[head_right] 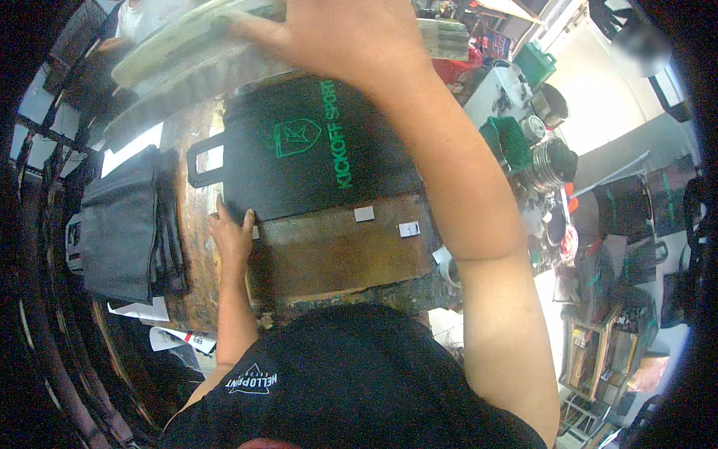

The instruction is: The person screen prints a logo onto black bags. They place a bag on a board, lower a screen frame, and pull green ink across it with a squeegee before lifting the frame and moving the bag aside.

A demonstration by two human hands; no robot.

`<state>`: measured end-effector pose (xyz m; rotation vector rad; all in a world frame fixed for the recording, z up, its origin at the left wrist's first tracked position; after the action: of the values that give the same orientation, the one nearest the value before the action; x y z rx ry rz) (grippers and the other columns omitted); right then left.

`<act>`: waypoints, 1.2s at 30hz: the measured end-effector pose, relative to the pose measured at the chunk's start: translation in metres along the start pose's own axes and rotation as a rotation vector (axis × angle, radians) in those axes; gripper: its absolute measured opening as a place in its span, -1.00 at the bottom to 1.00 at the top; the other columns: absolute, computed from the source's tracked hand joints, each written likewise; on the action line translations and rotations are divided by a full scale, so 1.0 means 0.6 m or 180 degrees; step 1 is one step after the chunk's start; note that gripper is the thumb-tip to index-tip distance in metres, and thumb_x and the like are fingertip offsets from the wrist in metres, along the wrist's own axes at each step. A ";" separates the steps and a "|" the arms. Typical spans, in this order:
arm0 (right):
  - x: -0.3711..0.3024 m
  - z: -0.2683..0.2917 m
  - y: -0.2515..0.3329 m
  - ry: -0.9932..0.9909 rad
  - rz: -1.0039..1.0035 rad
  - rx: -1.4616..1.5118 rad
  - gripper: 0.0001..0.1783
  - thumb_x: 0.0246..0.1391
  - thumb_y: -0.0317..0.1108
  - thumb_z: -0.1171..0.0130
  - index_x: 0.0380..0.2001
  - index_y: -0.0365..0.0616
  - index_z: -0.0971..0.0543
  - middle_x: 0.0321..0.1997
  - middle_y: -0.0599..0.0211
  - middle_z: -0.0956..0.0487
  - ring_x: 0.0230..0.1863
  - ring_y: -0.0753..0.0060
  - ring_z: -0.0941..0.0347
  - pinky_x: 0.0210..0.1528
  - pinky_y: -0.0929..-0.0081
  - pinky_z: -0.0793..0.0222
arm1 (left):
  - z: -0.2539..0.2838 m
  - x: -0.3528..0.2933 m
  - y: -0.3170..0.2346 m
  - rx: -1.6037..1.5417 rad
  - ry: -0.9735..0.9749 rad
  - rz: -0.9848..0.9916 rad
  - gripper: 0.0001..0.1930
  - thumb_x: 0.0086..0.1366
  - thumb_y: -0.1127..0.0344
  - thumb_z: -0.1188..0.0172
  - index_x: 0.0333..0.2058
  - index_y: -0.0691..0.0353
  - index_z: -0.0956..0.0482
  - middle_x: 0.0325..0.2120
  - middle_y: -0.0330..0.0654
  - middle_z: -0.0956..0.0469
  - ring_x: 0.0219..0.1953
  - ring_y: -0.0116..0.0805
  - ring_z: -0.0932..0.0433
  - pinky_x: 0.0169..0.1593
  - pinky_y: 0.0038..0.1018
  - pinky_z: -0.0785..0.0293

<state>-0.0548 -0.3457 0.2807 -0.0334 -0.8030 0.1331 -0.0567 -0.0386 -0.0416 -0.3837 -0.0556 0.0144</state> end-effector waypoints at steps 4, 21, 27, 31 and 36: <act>0.016 0.005 0.001 -0.0023 -0.0016 0.0189 -0.29 0.26 0.34 -0.07 -0.34 -0.22 -0.62 -0.36 0.09 -0.59 -0.20 0.10 -0.51 0.07 0.06 -0.26 | -0.003 0.022 -0.004 -0.0840 0.0025 -0.0101 -0.22 0.21 0.37 -0.38 0.38 0.33 -0.26 0.11 0.31 -0.48 0.19 0.29 -0.47 0.30 -0.06 -0.38; 0.018 0.002 -0.004 0.0005 -0.0137 0.0089 -0.33 0.26 0.34 -0.08 -0.36 -0.17 -0.56 -0.34 0.18 -0.56 -0.16 0.16 -0.47 0.18 0.03 -0.25 | 0.370 0.311 0.259 -0.1899 -0.0810 0.0020 -0.64 0.34 0.52 -0.10 0.07 0.38 -0.66 -0.12 -0.14 -0.68 -0.22 -0.47 -0.57 -0.10 -0.55 -0.50; 0.028 -0.010 -0.002 0.0292 -0.0127 -0.0097 -0.34 0.30 0.32 -0.06 -0.20 -0.14 -0.62 -0.41 0.27 -0.56 -0.24 0.29 -0.48 0.03 0.15 -0.34 | 0.371 0.270 0.441 -0.0278 -0.1910 0.0483 -0.18 0.34 -0.01 -0.37 0.39 0.38 -0.31 0.26 0.32 -0.42 0.29 0.12 -0.46 0.24 -0.19 -0.47; 0.004 -0.023 -0.010 -0.0320 0.0251 -0.0366 -0.40 0.27 0.16 -0.17 0.09 -0.13 -0.64 0.08 0.02 -0.66 0.07 -0.09 -0.55 0.10 0.08 -0.34 | 0.357 0.078 0.407 -0.0083 -0.1093 -0.0020 -0.29 0.30 0.01 -0.41 0.27 0.37 -0.49 0.25 0.24 -0.48 0.33 0.13 -0.42 0.36 -0.17 -0.33; 0.012 -0.035 -0.037 -0.0298 0.0246 -0.0461 -0.41 0.30 0.13 -0.15 0.18 -0.07 -0.60 0.13 0.02 -0.64 0.14 -0.07 -0.54 0.18 0.12 -0.33 | 0.334 -0.041 0.362 0.0933 -0.0547 0.0392 -0.22 0.17 -0.13 -0.46 0.17 0.38 -0.59 0.28 0.21 -0.46 0.33 0.13 -0.42 0.38 -0.14 -0.32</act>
<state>-0.0325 -0.3662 0.2731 -0.1964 -0.9041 0.1503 -0.0935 0.2368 0.0613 -0.0916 -0.1973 0.1754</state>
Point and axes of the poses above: each hand's wrist, its own x-axis towards the middle knuckle, its own z-axis out of the back of the hand, y = z × x, the point moved 3 cm from there along x, towards the middle knuckle
